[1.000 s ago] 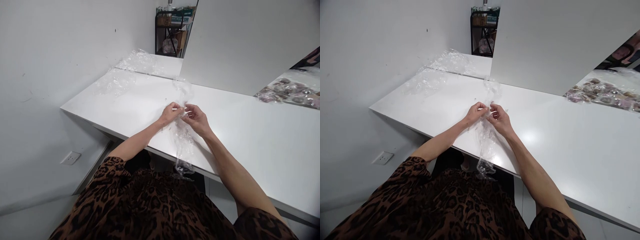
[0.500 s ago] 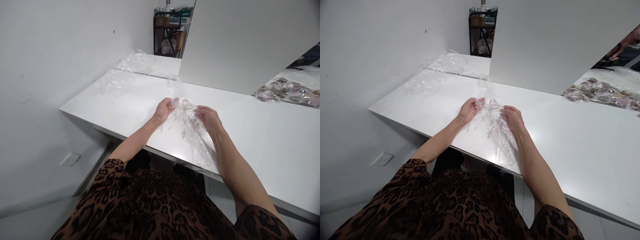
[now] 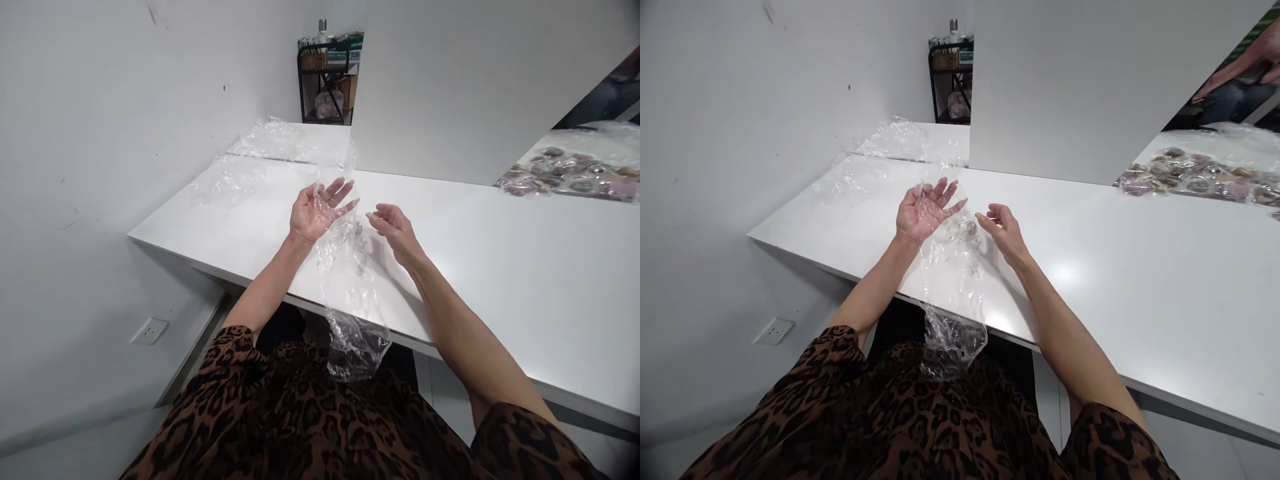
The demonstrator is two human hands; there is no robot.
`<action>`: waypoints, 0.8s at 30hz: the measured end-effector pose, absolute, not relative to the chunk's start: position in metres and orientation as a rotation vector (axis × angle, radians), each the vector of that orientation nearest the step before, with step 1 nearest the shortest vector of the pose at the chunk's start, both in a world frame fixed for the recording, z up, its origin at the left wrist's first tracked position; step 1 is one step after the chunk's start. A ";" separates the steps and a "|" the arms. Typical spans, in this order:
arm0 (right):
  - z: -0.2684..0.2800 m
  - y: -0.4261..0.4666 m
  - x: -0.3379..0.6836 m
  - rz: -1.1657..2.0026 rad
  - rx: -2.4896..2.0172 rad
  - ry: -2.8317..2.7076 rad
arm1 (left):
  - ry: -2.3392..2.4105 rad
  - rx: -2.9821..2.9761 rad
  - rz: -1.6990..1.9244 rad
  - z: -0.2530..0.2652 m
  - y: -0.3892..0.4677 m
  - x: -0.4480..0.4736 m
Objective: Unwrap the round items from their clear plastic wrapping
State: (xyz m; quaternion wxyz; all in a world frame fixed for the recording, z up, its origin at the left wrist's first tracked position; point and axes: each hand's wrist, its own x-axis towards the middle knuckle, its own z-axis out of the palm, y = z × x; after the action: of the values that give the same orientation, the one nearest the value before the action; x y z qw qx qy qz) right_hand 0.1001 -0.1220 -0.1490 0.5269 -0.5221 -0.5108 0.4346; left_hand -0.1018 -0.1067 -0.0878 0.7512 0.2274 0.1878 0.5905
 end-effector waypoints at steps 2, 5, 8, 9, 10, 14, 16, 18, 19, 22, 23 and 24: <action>-0.151 -0.121 0.099 1.051 -1.251 -1.186 | 0.416 0.545 1.305 -0.073 -0.110 -0.097; -0.151 -0.116 0.102 1.074 -1.286 -1.002 | 0.432 0.649 1.322 -0.051 -0.112 -0.091; -0.146 -0.111 0.107 1.106 -1.290 -0.823 | 0.451 0.768 1.347 -0.030 -0.110 -0.086; -0.144 -0.110 0.109 1.132 -1.284 -0.782 | 0.469 0.808 1.364 -0.024 -0.109 -0.084; -0.143 -0.109 0.110 1.165 -1.280 -0.758 | 0.495 0.846 1.382 -0.019 -0.108 -0.082; -0.137 -0.110 0.115 1.302 -1.261 -0.815 | 0.650 0.956 1.422 -0.007 -0.100 -0.074; -0.135 -0.112 0.116 1.372 -1.189 -0.888 | 0.704 0.973 1.412 -0.005 -0.094 -0.072; -0.133 -0.115 0.117 1.437 -1.086 -0.958 | 0.734 0.969 1.393 -0.003 -0.088 -0.072; -0.132 -0.116 0.117 1.464 -1.043 -0.990 | 0.745 0.965 1.378 -0.002 -0.085 -0.072; -0.133 -0.117 0.116 1.502 -1.006 -0.995 | 0.779 0.977 1.307 0.006 -0.077 -0.075; -0.134 -0.117 0.116 1.492 -1.019 -0.953 | 0.803 1.008 1.271 0.010 -0.075 -0.077; -0.135 -0.115 0.117 1.469 -1.038 -0.892 | 0.846 1.061 1.230 0.015 -0.072 -0.080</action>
State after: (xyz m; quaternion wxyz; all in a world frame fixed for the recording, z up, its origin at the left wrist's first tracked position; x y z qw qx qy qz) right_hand 0.1167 -0.1152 -0.1350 0.5372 -0.4359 -0.3748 0.6172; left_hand -0.0800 -0.0724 0.0147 0.6092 0.4594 0.3663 0.5326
